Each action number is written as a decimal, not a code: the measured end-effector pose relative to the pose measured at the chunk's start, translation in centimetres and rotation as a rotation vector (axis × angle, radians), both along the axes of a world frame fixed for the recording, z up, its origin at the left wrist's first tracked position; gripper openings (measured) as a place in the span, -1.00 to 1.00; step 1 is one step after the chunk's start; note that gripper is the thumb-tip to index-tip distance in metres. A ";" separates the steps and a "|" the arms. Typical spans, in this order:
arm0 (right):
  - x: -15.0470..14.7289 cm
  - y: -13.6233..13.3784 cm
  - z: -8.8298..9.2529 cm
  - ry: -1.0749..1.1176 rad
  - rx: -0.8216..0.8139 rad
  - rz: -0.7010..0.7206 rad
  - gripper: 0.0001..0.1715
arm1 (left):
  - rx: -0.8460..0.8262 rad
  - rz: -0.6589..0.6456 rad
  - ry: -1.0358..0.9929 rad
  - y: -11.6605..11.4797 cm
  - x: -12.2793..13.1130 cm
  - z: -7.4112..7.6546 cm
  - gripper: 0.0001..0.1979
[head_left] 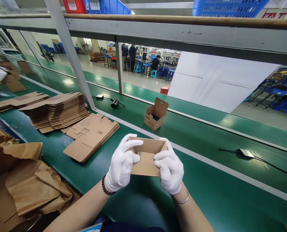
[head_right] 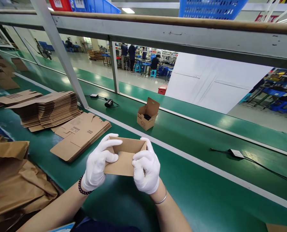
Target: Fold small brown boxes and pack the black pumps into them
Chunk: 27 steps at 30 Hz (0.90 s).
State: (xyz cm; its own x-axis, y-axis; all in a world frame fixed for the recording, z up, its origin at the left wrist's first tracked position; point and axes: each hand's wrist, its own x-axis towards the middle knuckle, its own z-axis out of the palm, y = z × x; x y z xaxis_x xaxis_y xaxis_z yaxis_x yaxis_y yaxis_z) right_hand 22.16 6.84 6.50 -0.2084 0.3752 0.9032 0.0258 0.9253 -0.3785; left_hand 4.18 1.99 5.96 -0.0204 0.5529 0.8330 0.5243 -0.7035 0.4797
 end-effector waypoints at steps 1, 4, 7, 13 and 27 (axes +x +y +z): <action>0.0 0.0 0.0 -0.006 0.001 -0.002 -0.72 | 0.000 0.000 0.001 -0.1 0.0 0.0 -0.60; 0.0 -0.1 0.0 -0.008 -0.001 -0.016 -0.72 | -0.001 -0.006 0.009 -0.2 0.1 0.0 -0.61; 0.0 -0.2 0.1 0.015 0.009 -0.019 -0.73 | -0.005 -0.011 0.010 -0.2 0.2 -0.2 -0.62; 0.7 0.1 0.1 0.007 0.020 -0.003 -0.78 | -0.049 -0.006 0.027 -0.6 0.5 0.2 -0.64; 0.9 4.2 -2.8 0.012 -0.386 -0.125 -0.45 | -0.543 -0.019 -0.395 1.1 -4.7 -0.7 -0.50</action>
State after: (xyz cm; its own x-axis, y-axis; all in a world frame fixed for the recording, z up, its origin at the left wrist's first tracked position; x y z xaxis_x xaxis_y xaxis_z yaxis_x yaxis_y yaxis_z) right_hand 23.02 11.03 3.70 -0.1296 0.7091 0.6931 0.1225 0.7051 -0.6984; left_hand -0.49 3.12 5.27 -0.2525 0.8948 0.3682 0.2263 -0.3154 0.9216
